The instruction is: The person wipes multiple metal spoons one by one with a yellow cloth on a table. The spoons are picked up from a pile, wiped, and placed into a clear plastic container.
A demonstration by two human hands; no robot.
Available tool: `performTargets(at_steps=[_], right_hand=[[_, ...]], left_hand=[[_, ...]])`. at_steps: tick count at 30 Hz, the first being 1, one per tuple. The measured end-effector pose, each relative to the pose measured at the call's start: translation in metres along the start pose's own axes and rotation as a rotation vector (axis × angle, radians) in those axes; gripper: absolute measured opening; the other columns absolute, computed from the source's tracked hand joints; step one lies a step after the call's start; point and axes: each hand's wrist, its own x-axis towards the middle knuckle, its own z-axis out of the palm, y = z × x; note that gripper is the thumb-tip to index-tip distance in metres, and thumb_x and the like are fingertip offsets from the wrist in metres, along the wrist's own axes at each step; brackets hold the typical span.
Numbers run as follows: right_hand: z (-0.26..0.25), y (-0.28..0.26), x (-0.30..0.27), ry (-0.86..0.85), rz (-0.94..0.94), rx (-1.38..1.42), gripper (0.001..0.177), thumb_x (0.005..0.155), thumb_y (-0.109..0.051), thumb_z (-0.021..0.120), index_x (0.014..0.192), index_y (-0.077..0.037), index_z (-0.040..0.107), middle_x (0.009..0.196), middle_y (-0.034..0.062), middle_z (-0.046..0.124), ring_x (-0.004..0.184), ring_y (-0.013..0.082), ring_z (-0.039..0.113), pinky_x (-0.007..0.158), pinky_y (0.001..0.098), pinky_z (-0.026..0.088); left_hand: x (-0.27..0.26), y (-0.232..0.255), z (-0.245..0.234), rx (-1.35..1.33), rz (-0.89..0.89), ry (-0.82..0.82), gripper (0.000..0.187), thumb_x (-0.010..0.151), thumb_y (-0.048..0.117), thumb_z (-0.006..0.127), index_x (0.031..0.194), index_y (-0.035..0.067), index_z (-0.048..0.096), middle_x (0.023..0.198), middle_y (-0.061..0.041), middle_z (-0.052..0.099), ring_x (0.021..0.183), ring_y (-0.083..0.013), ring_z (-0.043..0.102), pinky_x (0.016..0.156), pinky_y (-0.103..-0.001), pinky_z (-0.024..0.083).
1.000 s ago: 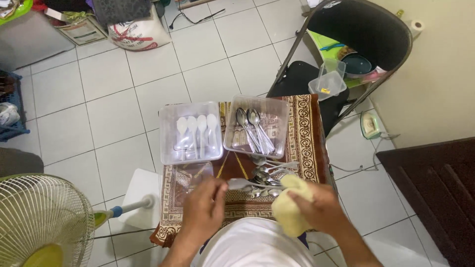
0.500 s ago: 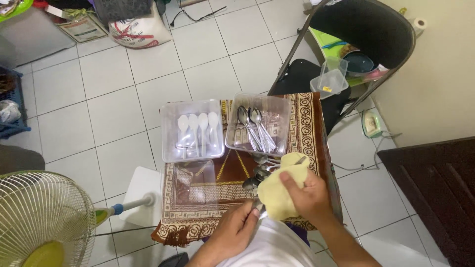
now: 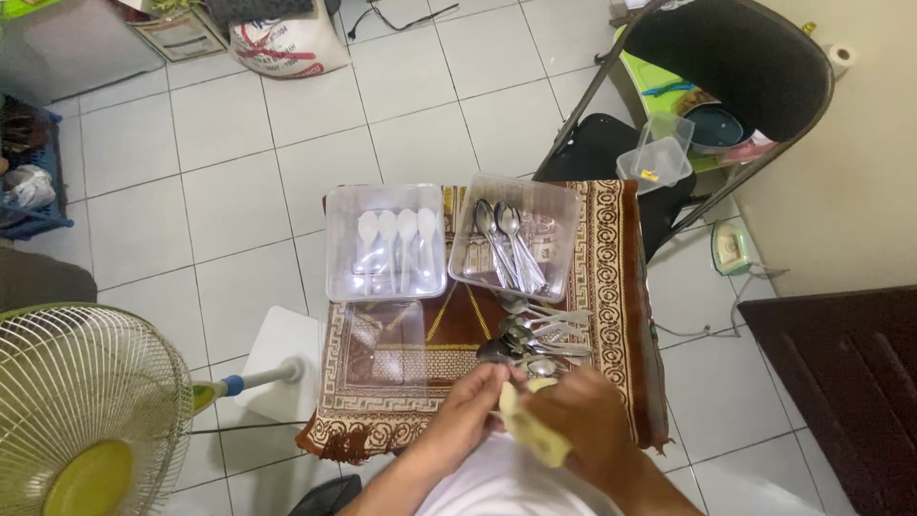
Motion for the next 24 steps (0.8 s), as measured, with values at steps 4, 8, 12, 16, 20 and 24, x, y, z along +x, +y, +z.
performTargets(at_steps=[4, 8, 12, 16, 20, 24], right_hand=[[-0.012, -0.02, 0.018, -0.009, -0.159, 0.091, 0.038, 0.082, -0.019, 0.077, 0.115, -0.029, 0.061, 0.081, -0.0057, 0.072, 0.058, 0.0089, 0.052, 0.054, 0.0287, 0.037], [-0.012, -0.008, 0.004, -0.146, 0.116, 0.334, 0.024, 0.081, -0.029, 0.075, 0.1, -0.019, 0.065, 0.078, -0.0016, 0.069, 0.062, 0.0152, 0.059, 0.058, 0.0328, 0.046], [-0.017, 0.015, -0.013, -0.056, 0.657, 0.609, 0.045, 0.083, -0.026, 0.07, 0.116, 0.003, 0.06, 0.095, 0.013, 0.077, 0.067, 0.0177, 0.076, 0.054, 0.0272, 0.066], [-0.007, 0.012, 0.031, -0.016, 0.802, 0.692, 0.069, 0.083, -0.021, 0.067, 0.139, -0.002, 0.031, 0.111, 0.0193, 0.063, 0.081, 0.027, 0.076, 0.064, 0.0341, 0.072], [-0.016, -0.01, 0.076, -0.203, 0.628, 0.468, 0.071, 0.085, -0.024, 0.071, 0.143, 0.0, 0.038, 0.119, 0.0168, 0.06, 0.076, 0.0225, 0.071, 0.061, 0.0324, 0.067], [-0.008, 0.005, 0.065, -0.211, 0.646, 0.424, 0.031, 0.093, -0.029, 0.065, 0.111, -0.004, 0.063, 0.091, 0.0079, 0.068, 0.065, 0.0174, 0.067, 0.053, 0.0281, 0.061]], left_hand=[[0.007, 0.025, 0.007, -0.315, -0.012, 0.073, 0.025, 0.104, 0.014, 0.05, 0.112, 0.0, 0.069, 0.098, -0.012, 0.065, 0.088, -0.0203, 0.06, 0.081, -0.035, 0.051], [0.006, 0.05, 0.0, -0.238, 0.055, 0.246, 0.029, 0.108, 0.022, 0.045, 0.108, 0.002, 0.064, 0.084, -0.009, 0.059, 0.068, -0.0193, 0.059, 0.064, -0.037, 0.056], [0.0, 0.057, -0.009, 0.071, 0.145, 0.239, 0.027, 0.112, 0.025, 0.038, 0.11, 0.007, 0.058, 0.071, -0.001, 0.046, 0.048, -0.0109, 0.044, 0.041, -0.027, 0.045], [-0.003, 0.034, 0.004, 0.397, 0.406, 0.134, 0.028, 0.11, 0.026, 0.038, 0.098, 0.013, 0.06, 0.075, 0.0, 0.048, 0.064, -0.0126, 0.045, 0.054, -0.03, 0.039], [-0.019, 0.044, 0.019, 0.635, 0.352, -0.02, 0.018, 0.093, 0.003, 0.051, 0.099, 0.007, 0.068, 0.086, -0.009, 0.075, 0.067, -0.0174, 0.069, 0.06, -0.031, 0.055], [-0.02, 0.033, 0.009, 0.76, 0.372, -0.034, 0.018, 0.097, 0.001, 0.051, 0.107, 0.007, 0.065, 0.076, -0.006, 0.068, 0.048, -0.0121, 0.049, 0.043, -0.027, 0.043]])
